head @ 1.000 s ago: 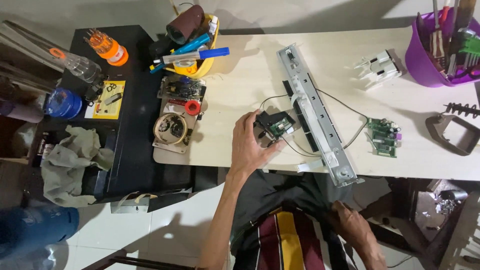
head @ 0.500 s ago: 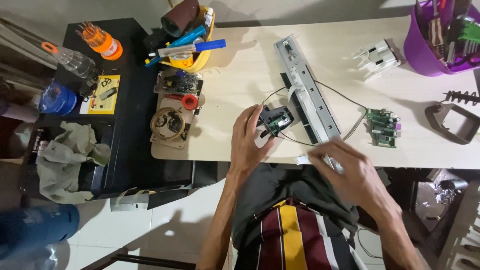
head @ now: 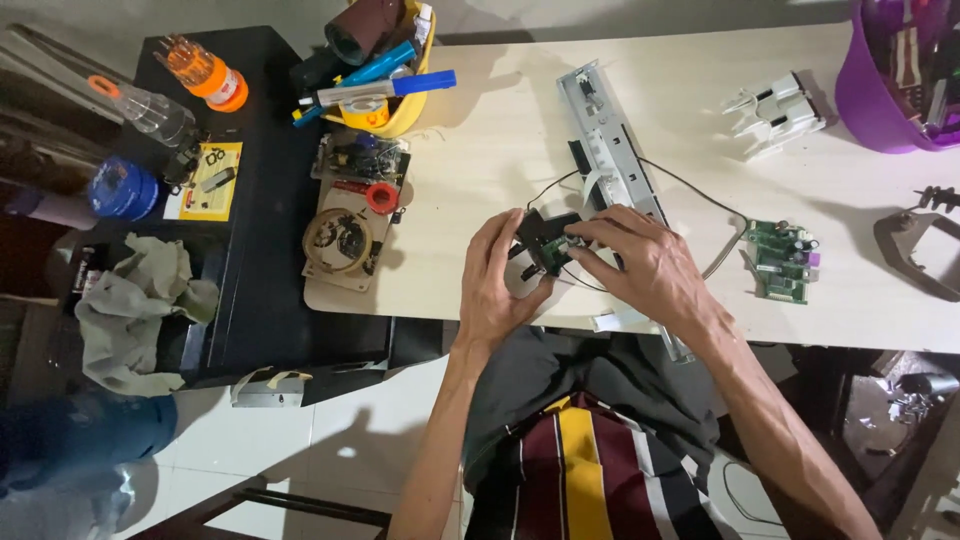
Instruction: Inspecting a small electronic component with a magnifying glass and attempting to mount it onto a metal frame.
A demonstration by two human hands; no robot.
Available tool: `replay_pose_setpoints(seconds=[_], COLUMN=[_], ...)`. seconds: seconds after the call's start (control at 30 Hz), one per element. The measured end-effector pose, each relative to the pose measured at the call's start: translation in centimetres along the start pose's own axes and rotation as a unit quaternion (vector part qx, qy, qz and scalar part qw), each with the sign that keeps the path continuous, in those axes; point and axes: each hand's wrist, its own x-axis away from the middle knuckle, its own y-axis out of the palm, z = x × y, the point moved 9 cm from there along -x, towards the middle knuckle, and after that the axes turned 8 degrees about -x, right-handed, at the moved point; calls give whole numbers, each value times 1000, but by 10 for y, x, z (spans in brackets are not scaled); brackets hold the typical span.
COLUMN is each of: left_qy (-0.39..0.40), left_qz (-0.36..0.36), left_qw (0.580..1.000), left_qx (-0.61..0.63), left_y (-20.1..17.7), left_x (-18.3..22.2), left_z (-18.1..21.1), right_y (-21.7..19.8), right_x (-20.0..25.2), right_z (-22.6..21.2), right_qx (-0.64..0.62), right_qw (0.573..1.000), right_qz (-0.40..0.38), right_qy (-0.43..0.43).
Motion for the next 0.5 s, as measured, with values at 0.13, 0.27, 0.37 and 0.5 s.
replay_pose_setpoints(seconds=[0.13,0.27,0.37,0.5], left_qy=[-21,-26,-15,-19], left_qz=[-20,-30,-16,-7], left_qw=[999,999,999,997], left_qx=[26,37,43,73], left_y=[0,3,2,-1], left_x=[1,3,1,-2], left_z=[2,-2,-2,0], right_y=[3,4,-1,-5], right_x=[2,5,5,6], right_z=[2,6,-4,-20], right_qx=[-11,3,32,49], right_qw=[1000,999,997,992], right_qz=[24,39,52,67], right_qy=[-12,-23,-48,-95])
